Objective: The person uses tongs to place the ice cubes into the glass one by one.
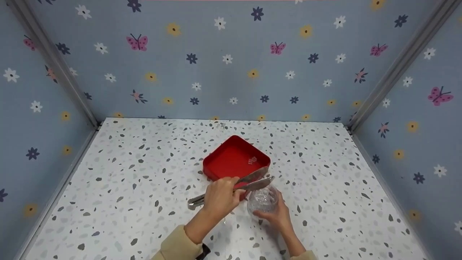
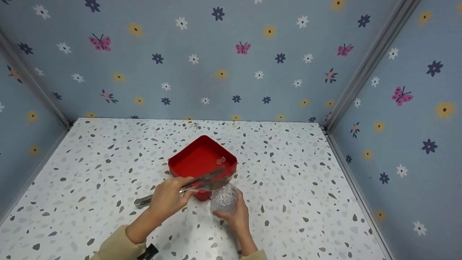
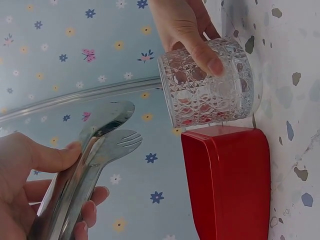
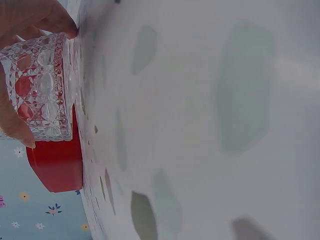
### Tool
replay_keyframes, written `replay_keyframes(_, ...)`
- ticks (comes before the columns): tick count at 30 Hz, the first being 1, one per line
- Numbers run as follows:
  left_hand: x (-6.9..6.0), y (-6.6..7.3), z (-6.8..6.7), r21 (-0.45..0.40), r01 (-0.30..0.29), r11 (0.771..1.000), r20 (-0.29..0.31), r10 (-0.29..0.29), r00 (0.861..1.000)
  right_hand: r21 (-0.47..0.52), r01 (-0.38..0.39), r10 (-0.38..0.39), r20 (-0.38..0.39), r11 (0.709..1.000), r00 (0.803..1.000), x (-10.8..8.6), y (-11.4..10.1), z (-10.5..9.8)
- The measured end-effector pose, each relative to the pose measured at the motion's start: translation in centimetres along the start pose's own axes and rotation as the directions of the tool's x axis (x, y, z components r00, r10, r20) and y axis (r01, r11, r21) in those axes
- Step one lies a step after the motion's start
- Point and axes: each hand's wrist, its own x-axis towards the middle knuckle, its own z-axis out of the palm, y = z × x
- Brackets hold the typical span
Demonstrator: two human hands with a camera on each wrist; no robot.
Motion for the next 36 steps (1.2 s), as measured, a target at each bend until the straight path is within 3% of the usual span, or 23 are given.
replay_keyframes(11,0.2,-0.5,0.5,-0.008,0.056,0.998,-0.007,-0.056,0.998,-0.032,0.023,-0.023,-0.011,0.999,1.000,0.0,0.3,0.1)
replay_keyframes(33,1.3,-2.2,2.5,0.034,0.176,0.984,0.012,-0.177,0.984,0.002,-0.051,0.051,-0.009,0.999,0.999,0.1,0.0,0.1)
replay_keyframes(36,1.5,-2.4,2.9,0.034,0.189,0.981,0.016,-0.190,0.982,-0.002,-0.033,0.033,-0.017,0.999,0.999,0.1,0.1,0.2)
